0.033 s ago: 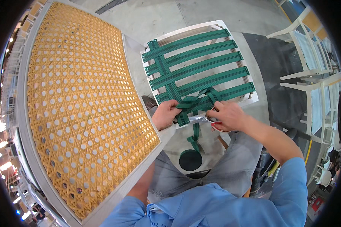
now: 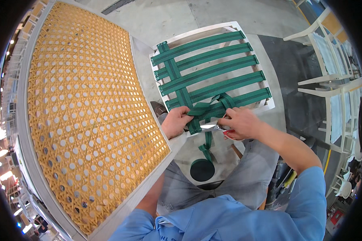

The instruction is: The person weaves green straps into a white chair seat frame to create a grid pattern. They use a staple gun to secure the straps and scissors to trim excess material.

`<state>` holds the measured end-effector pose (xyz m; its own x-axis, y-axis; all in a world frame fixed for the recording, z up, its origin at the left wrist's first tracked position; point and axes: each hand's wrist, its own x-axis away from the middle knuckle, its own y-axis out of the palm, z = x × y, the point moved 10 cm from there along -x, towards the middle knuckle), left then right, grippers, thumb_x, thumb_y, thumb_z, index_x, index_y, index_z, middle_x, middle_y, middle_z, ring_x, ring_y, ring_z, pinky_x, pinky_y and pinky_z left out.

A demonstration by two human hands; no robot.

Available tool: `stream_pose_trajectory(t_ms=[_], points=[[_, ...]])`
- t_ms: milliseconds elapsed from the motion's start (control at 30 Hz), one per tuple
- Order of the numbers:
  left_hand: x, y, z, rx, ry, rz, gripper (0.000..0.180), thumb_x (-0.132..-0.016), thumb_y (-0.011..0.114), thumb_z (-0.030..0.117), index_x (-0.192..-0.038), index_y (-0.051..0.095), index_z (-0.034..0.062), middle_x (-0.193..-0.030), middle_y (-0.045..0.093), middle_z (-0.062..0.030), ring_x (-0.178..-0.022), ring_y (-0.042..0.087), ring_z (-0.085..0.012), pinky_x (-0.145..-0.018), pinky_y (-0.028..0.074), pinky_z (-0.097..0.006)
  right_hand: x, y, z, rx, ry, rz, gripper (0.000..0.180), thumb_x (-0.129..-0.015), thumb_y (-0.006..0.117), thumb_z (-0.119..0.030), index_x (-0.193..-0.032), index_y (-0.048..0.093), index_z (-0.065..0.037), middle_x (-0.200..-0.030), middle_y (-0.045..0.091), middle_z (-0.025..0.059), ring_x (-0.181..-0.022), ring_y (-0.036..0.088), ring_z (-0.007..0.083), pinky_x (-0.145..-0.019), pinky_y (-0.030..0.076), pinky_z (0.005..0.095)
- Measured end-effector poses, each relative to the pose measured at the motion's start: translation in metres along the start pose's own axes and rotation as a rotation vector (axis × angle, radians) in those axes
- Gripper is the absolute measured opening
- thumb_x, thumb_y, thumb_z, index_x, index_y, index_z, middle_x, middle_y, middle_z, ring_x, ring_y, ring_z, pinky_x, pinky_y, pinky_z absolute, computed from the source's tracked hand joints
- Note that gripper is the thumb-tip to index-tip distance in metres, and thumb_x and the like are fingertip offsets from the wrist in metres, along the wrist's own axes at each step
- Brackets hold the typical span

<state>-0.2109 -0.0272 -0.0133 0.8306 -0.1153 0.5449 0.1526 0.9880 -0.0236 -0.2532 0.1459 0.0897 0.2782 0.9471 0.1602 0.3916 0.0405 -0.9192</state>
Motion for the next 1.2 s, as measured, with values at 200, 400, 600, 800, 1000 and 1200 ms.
stream_pose_trajectory(t_ms=[200, 400, 600, 800, 1000, 1200], points=[[-0.002, 0.004, -0.008, 0.177, -0.021, -0.014, 0.006, -0.093, 0.062, 0.001, -0.098, 0.064, -0.0016, -0.088, 0.066, 0.0008, -0.08, 0.058, -0.0044, -0.071, 0.047, -0.021, -0.024, 0.015, -0.002, 0.05, -0.099, -0.086, 0.04, -0.074, 0.078, -0.036, -0.107, 0.061, -0.023, -0.092, 0.054, 0.0068, -0.083, 0.064, 0.025, -0.068, 0.049, 0.0398], [-0.007, 0.003, 0.0, 0.196, 0.055, -0.016, 0.009, -0.093, 0.063, 0.005, -0.099, 0.064, -0.0016, -0.08, 0.064, -0.0007, -0.069, 0.056, -0.0051, -0.059, 0.045, -0.024, -0.033, 0.024, 0.007, 0.039, -0.144, -0.222, 0.038, -0.075, 0.077, -0.037, -0.108, 0.061, -0.023, -0.091, 0.057, 0.0089, -0.079, 0.068, 0.0272, -0.062, 0.051, 0.0403], [-0.006, 0.004, -0.004, 0.268, 0.048, -0.022, 0.012, -0.092, 0.062, 0.003, -0.103, 0.065, -0.0025, -0.09, 0.067, -0.0026, -0.079, 0.059, -0.0058, -0.068, 0.047, -0.022, -0.036, 0.009, -0.011, 0.005, -0.218, -0.043, 0.037, -0.075, 0.077, -0.04, -0.105, 0.063, -0.024, -0.085, 0.057, 0.0072, -0.074, 0.066, 0.0269, -0.059, 0.052, 0.0407], [0.0, -0.009, 0.02, 0.34, 0.159, -0.002, 0.018, -0.092, 0.063, 0.002, -0.109, 0.065, -0.0024, -0.093, 0.068, -0.0013, -0.083, 0.06, -0.0065, -0.072, 0.049, -0.024, -0.029, 0.01, -0.007, -0.075, -0.096, -0.142, 0.039, -0.074, 0.079, -0.038, -0.105, 0.063, -0.022, -0.081, 0.057, 0.008, -0.074, 0.066, 0.03, -0.061, 0.052, 0.0439], [0.019, -0.017, 0.041, 0.11, 0.097, -0.055, 0.041, -0.088, 0.067, 0.012, -0.128, 0.061, 0.0023, -0.085, 0.066, 0.0001, -0.065, 0.055, -0.0076, -0.057, 0.043, -0.024, 0.105, -0.049, 0.006, -0.222, 0.449, 0.228, 0.037, -0.079, 0.077, -0.032, -0.11, 0.062, -0.019, -0.088, 0.062, 0.0087, -0.079, 0.066, 0.0347, -0.065, 0.052, 0.0457], [0.029, 0.021, 0.052, 0.23, 0.167, -0.447, 0.038, -0.089, 0.069, 0.024, -0.116, 0.065, -0.0017, -0.115, 0.07, -0.0168, -0.068, 0.063, -0.0182, -0.059, 0.054, -0.034, 0.407, -0.008, -0.047, -0.44, 1.475, 0.703, 0.061, -0.077, 0.083, -0.045, -0.119, 0.058, -0.008, -0.085, 0.066, 0.0139, -0.075, 0.064, 0.0263, -0.069, 0.05, 0.0369]])
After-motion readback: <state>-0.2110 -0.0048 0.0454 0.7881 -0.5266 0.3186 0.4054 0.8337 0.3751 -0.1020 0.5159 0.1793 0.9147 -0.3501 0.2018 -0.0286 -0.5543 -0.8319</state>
